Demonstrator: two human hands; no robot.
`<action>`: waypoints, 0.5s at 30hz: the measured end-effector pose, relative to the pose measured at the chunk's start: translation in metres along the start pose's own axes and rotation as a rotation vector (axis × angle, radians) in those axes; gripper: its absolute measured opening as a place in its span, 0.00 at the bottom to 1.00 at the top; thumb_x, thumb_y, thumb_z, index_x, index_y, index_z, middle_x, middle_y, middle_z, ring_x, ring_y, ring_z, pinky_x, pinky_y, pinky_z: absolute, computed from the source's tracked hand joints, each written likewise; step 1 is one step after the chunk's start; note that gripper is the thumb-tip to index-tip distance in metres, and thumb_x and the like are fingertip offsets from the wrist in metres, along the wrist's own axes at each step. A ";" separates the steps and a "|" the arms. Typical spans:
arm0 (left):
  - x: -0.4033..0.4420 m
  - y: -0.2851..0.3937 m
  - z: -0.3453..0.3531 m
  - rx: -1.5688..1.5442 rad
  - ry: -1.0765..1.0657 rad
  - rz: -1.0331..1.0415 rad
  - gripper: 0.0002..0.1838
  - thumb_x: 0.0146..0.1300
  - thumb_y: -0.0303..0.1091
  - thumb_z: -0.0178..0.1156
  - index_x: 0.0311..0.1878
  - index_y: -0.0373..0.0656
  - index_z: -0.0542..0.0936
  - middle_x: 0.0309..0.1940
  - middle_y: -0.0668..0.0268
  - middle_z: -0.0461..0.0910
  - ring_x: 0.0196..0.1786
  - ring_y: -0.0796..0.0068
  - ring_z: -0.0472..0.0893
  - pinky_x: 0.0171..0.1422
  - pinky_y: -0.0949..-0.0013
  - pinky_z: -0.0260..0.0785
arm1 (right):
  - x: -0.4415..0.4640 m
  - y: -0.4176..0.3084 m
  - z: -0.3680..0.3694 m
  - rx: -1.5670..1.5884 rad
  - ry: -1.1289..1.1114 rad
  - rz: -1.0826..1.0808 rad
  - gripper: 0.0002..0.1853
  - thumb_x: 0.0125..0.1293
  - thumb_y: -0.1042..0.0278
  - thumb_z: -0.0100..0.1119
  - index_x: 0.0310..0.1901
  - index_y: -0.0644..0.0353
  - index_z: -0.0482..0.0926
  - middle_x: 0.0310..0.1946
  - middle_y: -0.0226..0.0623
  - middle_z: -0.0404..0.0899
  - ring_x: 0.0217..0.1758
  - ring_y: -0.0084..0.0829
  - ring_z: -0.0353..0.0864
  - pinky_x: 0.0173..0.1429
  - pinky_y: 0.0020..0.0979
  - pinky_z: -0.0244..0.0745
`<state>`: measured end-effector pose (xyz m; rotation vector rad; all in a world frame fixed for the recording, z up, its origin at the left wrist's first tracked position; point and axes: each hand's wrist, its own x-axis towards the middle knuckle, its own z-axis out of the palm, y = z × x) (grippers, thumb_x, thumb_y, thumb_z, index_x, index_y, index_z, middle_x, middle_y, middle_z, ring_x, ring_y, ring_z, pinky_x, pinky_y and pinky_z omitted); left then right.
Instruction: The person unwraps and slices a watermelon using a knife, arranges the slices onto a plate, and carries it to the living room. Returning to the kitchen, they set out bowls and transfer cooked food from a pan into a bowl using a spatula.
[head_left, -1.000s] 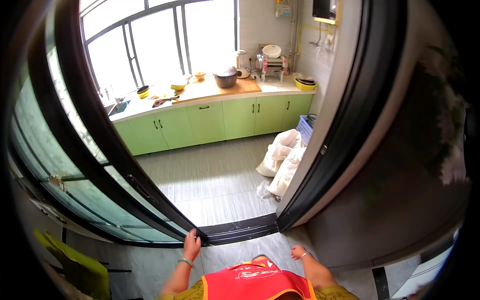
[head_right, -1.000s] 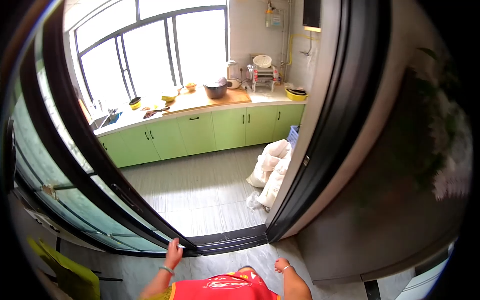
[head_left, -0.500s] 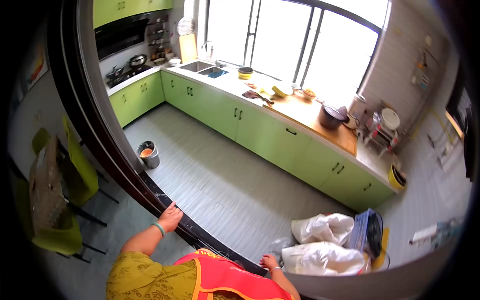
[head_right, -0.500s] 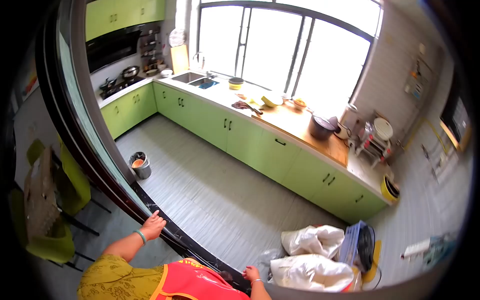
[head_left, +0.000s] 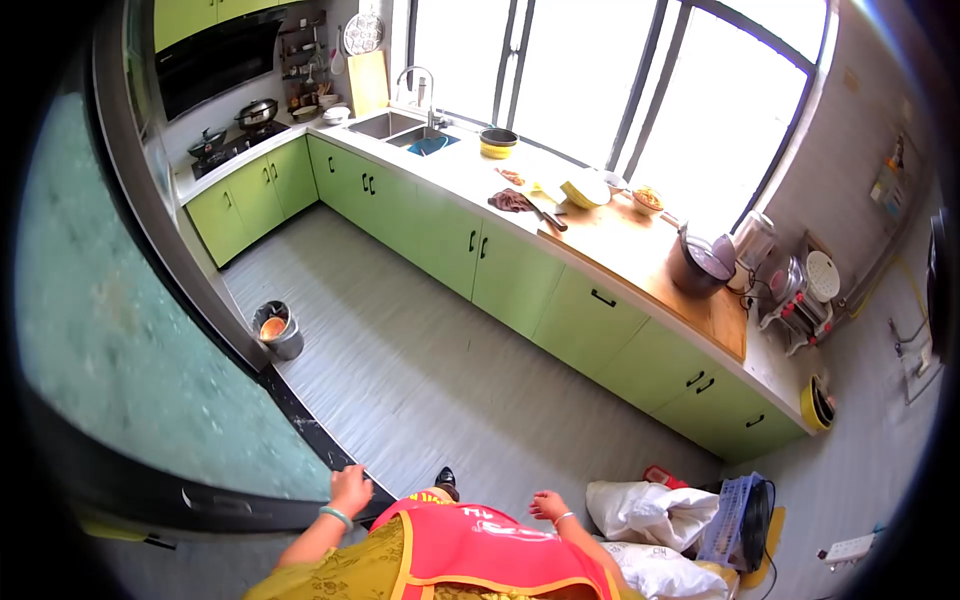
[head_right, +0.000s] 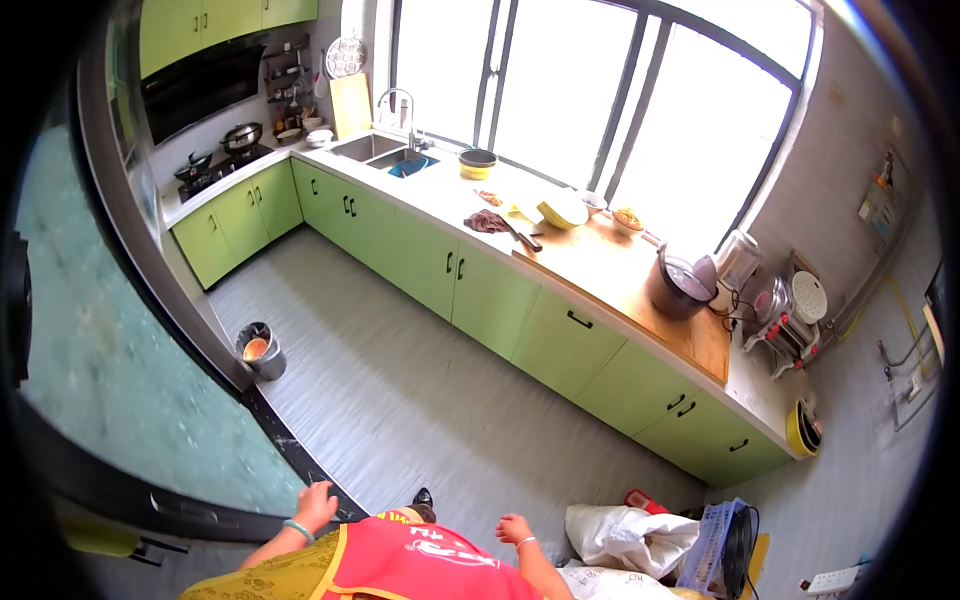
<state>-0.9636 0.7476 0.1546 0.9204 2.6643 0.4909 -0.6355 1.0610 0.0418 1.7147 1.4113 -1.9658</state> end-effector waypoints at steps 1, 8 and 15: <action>0.025 0.009 0.003 -0.032 0.008 -0.003 0.19 0.52 0.38 0.56 0.47 0.42 0.74 0.44 0.54 0.75 0.45 0.54 0.75 0.52 0.54 0.64 | 0.012 -0.021 -0.001 -0.038 0.005 0.001 0.20 0.60 0.70 0.48 0.54 0.62 0.65 0.35 0.40 0.77 0.32 0.34 0.80 0.32 0.34 0.77; 0.211 0.054 -0.026 -0.214 -0.025 0.081 0.21 0.56 0.39 0.54 0.52 0.41 0.68 0.48 0.50 0.71 0.48 0.49 0.73 0.51 0.55 0.67 | 0.100 -0.217 0.018 -0.207 -0.013 -0.111 0.19 0.60 0.69 0.49 0.54 0.63 0.67 0.35 0.40 0.77 0.31 0.33 0.80 0.33 0.33 0.77; 0.364 0.096 -0.033 -0.350 -0.154 0.112 0.24 0.58 0.41 0.54 0.56 0.40 0.65 0.49 0.48 0.70 0.48 0.50 0.73 0.51 0.57 0.67 | 0.232 -0.447 0.044 -0.436 0.092 -0.583 0.39 0.55 0.53 0.58 0.63 0.65 0.54 0.55 0.52 0.65 0.56 0.44 0.68 0.55 0.35 0.67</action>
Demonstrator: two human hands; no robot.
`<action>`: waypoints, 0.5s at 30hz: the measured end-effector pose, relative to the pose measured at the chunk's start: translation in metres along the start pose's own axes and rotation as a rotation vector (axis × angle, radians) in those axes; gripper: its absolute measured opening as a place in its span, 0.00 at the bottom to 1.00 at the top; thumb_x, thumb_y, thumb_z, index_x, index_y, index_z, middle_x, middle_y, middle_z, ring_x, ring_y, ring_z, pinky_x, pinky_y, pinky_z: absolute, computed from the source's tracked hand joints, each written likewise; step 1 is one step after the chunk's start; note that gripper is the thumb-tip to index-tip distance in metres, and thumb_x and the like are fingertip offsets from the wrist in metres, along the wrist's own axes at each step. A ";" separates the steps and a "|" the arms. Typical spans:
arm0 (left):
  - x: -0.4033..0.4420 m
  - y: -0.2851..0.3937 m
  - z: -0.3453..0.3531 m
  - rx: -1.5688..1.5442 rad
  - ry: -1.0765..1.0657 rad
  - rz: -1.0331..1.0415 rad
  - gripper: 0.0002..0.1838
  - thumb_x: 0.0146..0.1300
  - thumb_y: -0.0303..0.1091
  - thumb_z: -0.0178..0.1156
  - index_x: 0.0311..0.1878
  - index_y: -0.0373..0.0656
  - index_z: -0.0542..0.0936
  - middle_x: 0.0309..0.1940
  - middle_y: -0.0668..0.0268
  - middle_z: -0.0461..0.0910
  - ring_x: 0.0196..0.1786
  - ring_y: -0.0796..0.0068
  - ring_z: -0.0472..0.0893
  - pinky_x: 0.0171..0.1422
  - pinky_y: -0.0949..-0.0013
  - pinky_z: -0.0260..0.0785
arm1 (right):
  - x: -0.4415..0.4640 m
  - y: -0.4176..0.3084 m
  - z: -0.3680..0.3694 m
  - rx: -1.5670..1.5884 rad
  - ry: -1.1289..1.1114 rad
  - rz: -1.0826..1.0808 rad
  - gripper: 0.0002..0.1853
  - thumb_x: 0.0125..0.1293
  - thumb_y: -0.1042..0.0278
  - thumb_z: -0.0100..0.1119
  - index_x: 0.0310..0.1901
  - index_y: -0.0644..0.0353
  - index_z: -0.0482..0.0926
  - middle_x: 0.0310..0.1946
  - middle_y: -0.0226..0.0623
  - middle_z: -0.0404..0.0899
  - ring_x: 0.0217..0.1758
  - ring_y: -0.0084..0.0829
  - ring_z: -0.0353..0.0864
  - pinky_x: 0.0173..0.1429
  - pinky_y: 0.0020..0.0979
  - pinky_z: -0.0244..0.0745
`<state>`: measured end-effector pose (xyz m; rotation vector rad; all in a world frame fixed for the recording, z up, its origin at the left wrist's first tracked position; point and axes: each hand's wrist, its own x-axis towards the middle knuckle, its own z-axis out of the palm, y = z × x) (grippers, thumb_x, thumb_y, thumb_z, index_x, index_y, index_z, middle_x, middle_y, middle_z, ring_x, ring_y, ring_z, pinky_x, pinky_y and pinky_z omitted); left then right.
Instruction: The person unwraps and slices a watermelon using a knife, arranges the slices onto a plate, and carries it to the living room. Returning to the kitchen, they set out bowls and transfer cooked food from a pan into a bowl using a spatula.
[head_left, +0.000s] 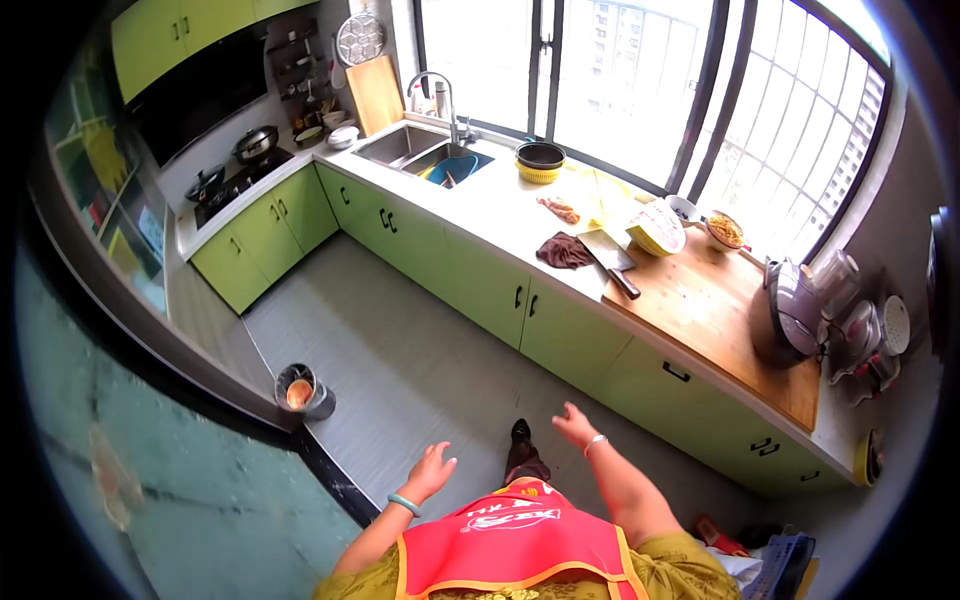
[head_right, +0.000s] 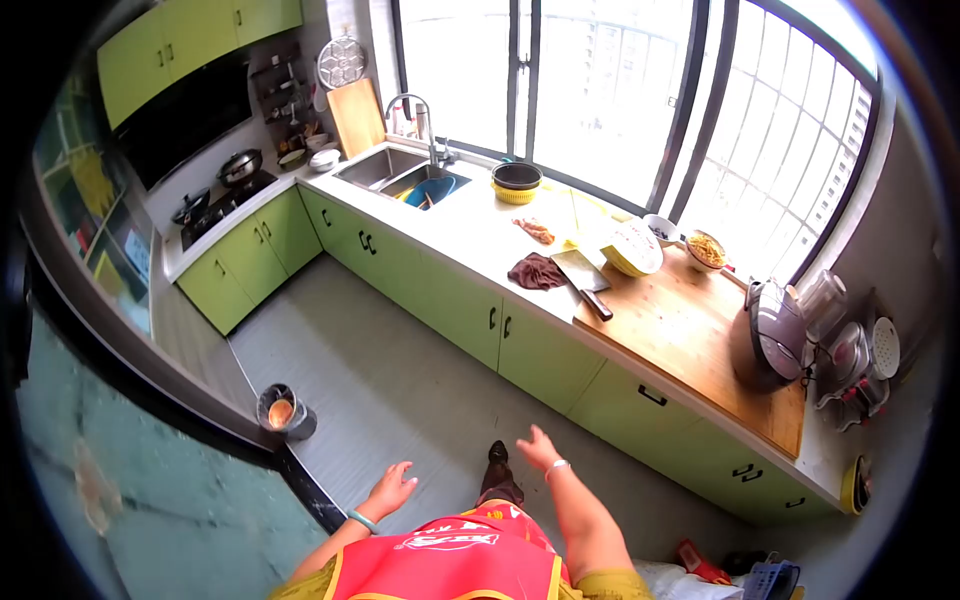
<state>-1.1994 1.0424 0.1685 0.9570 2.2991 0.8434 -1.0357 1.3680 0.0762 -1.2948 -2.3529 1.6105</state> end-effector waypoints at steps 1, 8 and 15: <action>0.020 0.003 -0.004 -0.083 -0.001 -0.053 0.24 0.58 0.41 0.54 0.56 0.39 0.66 0.50 0.48 0.69 0.48 0.51 0.73 0.51 0.58 0.68 | 0.042 -0.020 -0.014 -0.083 0.076 -0.087 0.44 0.53 0.49 0.58 0.65 0.66 0.51 0.61 0.56 0.59 0.64 0.48 0.59 0.65 0.35 0.59; 0.065 -0.121 0.011 -0.066 0.183 -0.489 0.21 0.56 0.41 0.57 0.48 0.36 0.72 0.36 0.51 0.78 0.42 0.56 0.78 0.47 0.61 0.70 | 0.259 -0.162 -0.124 -0.157 0.298 -0.152 0.49 0.52 0.45 0.58 0.67 0.60 0.42 0.66 0.60 0.42 0.70 0.50 0.42 0.70 0.39 0.45; 0.022 -0.198 -0.003 -0.267 0.036 -1.083 0.19 0.56 0.39 0.57 0.47 0.35 0.72 0.33 0.54 0.79 0.36 0.60 0.79 0.42 0.64 0.71 | 0.347 -0.237 -0.141 -0.679 0.445 0.171 0.36 0.49 0.52 0.59 0.62 0.47 0.61 0.61 0.49 0.57 0.60 0.51 0.60 0.62 0.45 0.58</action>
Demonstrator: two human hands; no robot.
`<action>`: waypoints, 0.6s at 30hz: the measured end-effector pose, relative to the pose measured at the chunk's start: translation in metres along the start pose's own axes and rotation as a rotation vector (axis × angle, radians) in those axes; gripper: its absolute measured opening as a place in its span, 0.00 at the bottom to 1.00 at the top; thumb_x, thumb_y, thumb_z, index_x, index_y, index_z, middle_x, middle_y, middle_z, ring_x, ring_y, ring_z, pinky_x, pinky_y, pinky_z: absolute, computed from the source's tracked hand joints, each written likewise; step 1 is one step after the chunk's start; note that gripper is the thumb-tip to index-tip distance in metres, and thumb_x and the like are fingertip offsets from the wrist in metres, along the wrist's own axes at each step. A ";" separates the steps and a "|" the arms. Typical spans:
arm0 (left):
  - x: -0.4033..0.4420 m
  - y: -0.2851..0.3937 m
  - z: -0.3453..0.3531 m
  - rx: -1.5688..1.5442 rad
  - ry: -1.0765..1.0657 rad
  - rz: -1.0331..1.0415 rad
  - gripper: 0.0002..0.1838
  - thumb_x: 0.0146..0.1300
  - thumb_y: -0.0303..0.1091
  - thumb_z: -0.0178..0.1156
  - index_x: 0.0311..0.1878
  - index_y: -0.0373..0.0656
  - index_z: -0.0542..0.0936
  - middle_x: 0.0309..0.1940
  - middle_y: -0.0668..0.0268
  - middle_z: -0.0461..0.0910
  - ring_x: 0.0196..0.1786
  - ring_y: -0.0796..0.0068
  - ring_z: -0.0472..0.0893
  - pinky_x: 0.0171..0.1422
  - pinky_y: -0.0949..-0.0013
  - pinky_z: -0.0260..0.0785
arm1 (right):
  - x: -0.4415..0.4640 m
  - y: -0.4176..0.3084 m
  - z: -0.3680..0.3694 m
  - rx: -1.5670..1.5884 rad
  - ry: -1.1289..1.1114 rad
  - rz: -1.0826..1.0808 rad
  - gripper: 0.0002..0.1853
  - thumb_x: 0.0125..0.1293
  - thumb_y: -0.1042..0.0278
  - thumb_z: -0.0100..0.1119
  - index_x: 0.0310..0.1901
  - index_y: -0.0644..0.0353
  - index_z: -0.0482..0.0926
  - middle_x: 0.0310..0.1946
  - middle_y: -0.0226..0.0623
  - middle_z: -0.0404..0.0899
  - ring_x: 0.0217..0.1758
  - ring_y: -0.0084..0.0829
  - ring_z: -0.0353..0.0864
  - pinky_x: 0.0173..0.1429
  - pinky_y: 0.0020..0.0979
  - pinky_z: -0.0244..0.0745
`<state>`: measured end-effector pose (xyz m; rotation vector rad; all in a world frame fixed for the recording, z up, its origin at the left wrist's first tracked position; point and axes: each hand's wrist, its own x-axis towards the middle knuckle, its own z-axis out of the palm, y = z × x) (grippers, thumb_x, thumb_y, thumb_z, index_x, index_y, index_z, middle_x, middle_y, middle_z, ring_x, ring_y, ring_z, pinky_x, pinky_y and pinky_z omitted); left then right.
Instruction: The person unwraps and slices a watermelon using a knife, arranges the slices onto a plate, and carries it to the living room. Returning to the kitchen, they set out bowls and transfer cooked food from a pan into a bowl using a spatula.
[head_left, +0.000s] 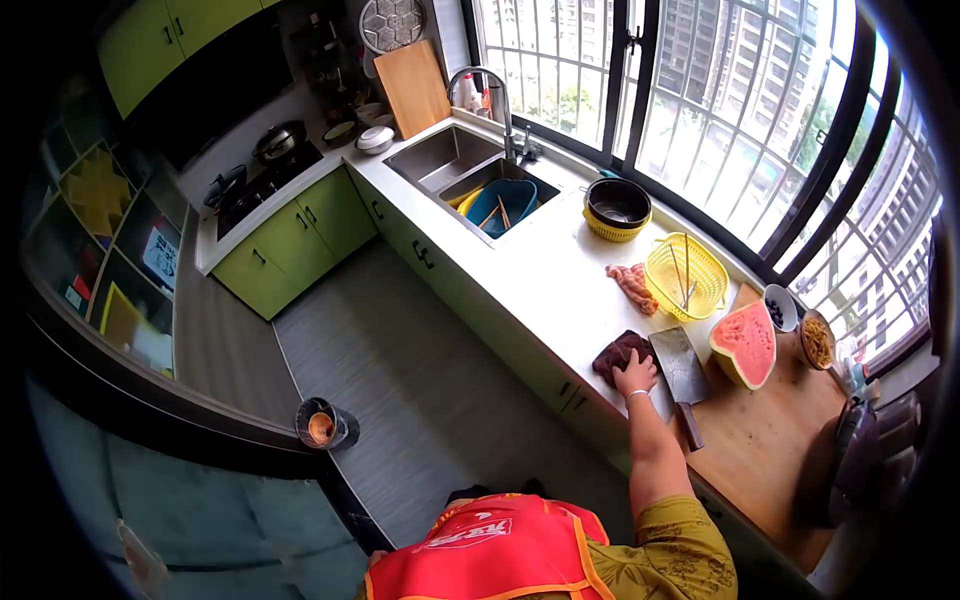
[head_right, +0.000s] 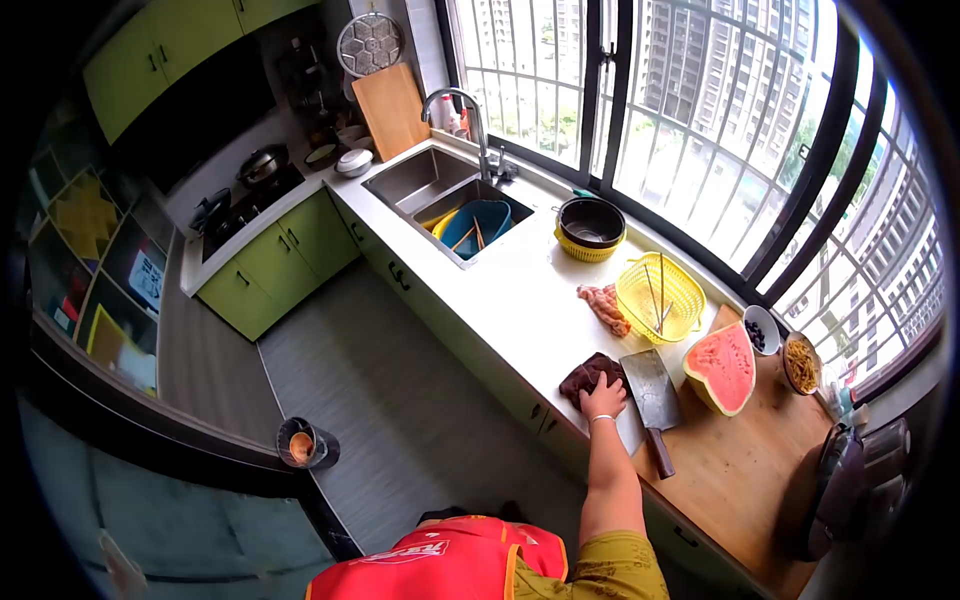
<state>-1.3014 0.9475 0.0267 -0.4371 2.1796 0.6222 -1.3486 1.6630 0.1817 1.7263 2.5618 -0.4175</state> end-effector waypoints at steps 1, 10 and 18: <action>0.002 0.011 -0.004 -0.010 -0.022 -0.015 0.19 0.56 0.39 0.56 0.47 0.35 0.72 0.32 0.54 0.79 0.36 0.61 0.79 0.41 0.64 0.71 | 0.023 0.003 0.026 0.133 0.065 -0.085 0.30 0.49 0.59 0.56 0.58 0.51 0.65 0.56 0.49 0.62 0.57 0.50 0.63 0.60 0.43 0.60; 0.108 0.187 -0.075 -0.119 -0.065 0.351 0.16 0.58 0.36 0.55 0.46 0.35 0.72 0.30 0.58 0.79 0.33 0.68 0.80 0.38 0.68 0.71 | 0.065 -0.048 0.059 1.094 0.025 -0.084 0.15 0.58 0.60 0.58 0.38 0.64 0.75 0.31 0.39 0.78 0.34 0.28 0.75 0.42 0.28 0.70; 0.153 0.383 -0.126 -0.100 -0.014 0.691 0.16 0.61 0.34 0.52 0.51 0.37 0.70 0.33 0.61 0.78 0.36 0.74 0.78 0.41 0.72 0.70 | 0.013 -0.136 0.072 0.074 0.124 -0.448 0.36 0.56 0.42 0.52 0.56 0.67 0.67 0.62 0.62 0.52 0.66 0.55 0.50 0.67 0.45 0.46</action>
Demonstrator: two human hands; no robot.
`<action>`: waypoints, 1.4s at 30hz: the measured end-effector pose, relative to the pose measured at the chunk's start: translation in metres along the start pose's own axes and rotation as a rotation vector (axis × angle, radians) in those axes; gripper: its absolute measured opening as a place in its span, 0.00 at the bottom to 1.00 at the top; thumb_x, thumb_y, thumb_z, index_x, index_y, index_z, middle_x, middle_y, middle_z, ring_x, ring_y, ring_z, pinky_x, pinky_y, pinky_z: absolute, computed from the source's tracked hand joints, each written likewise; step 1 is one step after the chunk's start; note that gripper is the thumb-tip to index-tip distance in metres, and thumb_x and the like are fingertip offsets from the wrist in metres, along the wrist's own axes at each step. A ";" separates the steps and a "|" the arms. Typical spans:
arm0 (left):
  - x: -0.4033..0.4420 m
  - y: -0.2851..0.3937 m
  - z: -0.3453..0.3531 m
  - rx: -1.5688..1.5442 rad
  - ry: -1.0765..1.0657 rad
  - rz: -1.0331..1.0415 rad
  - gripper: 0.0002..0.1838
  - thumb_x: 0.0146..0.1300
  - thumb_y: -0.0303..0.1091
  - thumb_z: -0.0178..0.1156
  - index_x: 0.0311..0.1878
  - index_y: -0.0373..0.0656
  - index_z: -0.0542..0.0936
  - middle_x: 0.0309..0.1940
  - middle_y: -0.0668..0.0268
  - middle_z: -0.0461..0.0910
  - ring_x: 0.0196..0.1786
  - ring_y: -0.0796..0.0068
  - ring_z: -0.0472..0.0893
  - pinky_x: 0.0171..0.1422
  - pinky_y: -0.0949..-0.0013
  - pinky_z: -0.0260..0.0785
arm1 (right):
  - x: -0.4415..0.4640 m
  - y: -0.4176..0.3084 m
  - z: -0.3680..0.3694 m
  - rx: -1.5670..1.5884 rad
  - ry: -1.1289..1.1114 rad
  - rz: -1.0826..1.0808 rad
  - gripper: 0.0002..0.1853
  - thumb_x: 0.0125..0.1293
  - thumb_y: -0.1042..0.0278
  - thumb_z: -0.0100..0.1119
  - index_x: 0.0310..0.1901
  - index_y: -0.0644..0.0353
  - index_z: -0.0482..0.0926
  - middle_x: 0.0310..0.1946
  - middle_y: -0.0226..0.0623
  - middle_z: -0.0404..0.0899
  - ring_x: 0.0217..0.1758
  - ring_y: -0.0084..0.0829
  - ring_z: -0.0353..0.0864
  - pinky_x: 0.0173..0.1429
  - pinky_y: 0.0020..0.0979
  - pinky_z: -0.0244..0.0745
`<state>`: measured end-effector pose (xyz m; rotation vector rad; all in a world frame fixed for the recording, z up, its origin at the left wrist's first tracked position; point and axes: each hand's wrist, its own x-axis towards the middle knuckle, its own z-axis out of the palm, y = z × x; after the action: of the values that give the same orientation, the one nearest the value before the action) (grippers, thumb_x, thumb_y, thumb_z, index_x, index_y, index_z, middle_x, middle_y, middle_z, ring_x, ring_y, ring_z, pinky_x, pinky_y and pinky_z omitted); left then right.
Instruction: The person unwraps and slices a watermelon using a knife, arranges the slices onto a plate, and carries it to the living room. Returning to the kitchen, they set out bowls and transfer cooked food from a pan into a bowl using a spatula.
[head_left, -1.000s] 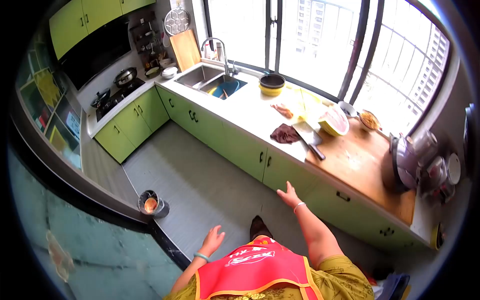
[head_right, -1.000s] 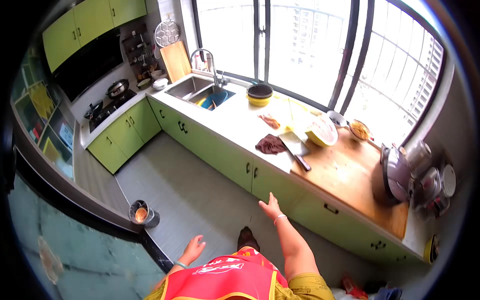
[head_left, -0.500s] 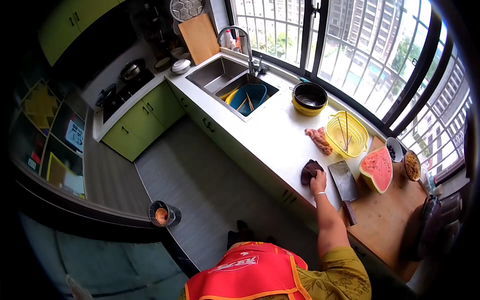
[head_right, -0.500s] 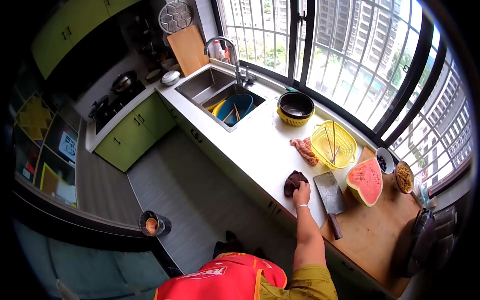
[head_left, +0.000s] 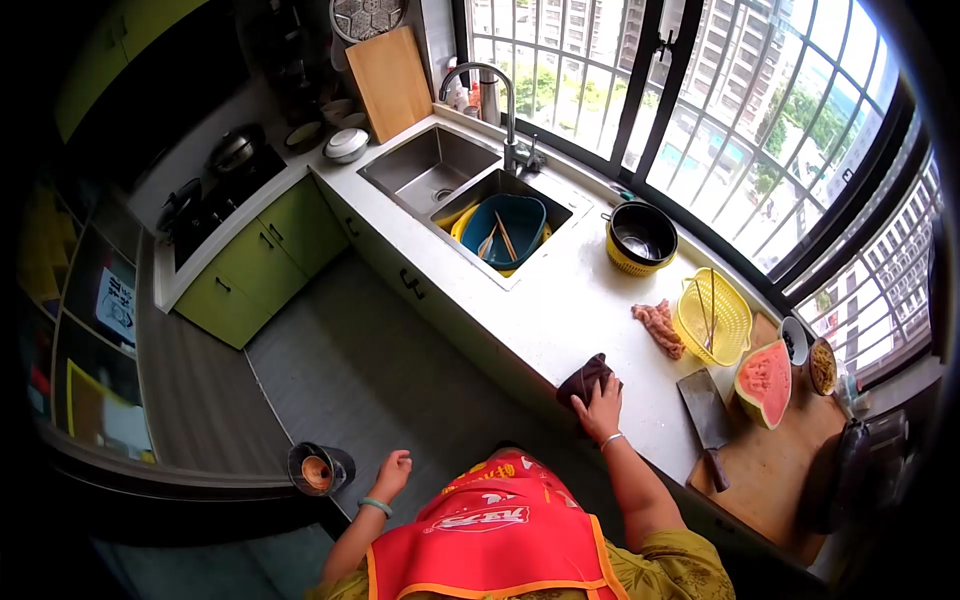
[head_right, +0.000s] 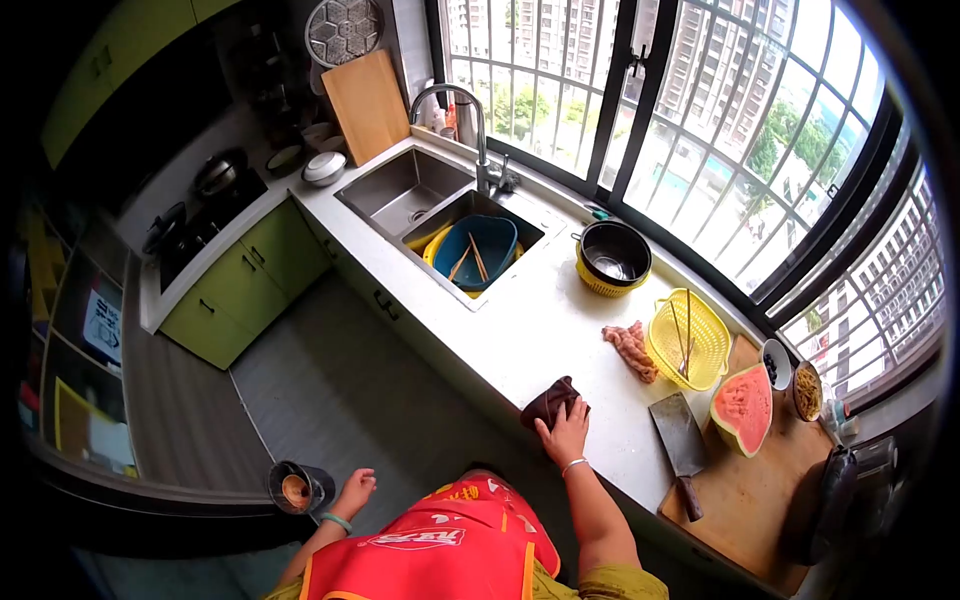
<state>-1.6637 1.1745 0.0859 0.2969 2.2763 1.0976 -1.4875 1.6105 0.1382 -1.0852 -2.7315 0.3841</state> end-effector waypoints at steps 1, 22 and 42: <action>0.003 0.014 -0.004 0.011 0.000 -0.008 0.16 0.61 0.34 0.52 0.51 0.37 0.70 0.33 0.61 0.78 0.36 0.74 0.78 0.41 0.72 0.70 | 0.006 -0.018 0.004 -0.019 0.025 0.037 0.39 0.56 0.40 0.51 0.59 0.67 0.63 0.64 0.63 0.46 0.69 0.56 0.43 0.70 0.46 0.39; 0.313 0.262 -0.086 -0.729 -0.009 -0.086 0.30 0.63 0.57 0.46 0.52 0.37 0.67 0.45 0.59 0.73 0.50 0.72 0.72 0.54 0.70 0.65 | 0.248 -0.385 0.069 1.513 -0.706 0.161 0.22 0.65 0.56 0.48 0.54 0.65 0.68 0.47 0.38 0.73 0.48 0.27 0.72 0.52 0.26 0.67; 0.513 0.150 -0.355 -0.073 0.200 0.398 0.29 0.56 0.29 0.58 0.60 0.42 0.58 0.47 0.50 0.65 0.32 0.66 0.74 0.40 0.67 0.71 | 0.498 -0.479 0.135 0.096 -0.413 -0.216 0.27 0.55 0.46 0.53 0.45 0.64 0.72 0.46 0.60 0.72 0.50 0.53 0.72 0.51 0.43 0.68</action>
<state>-2.2941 1.2645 0.1636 0.6582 2.4062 1.4635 -2.1892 1.5967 0.1885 -0.7422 -3.1035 0.7706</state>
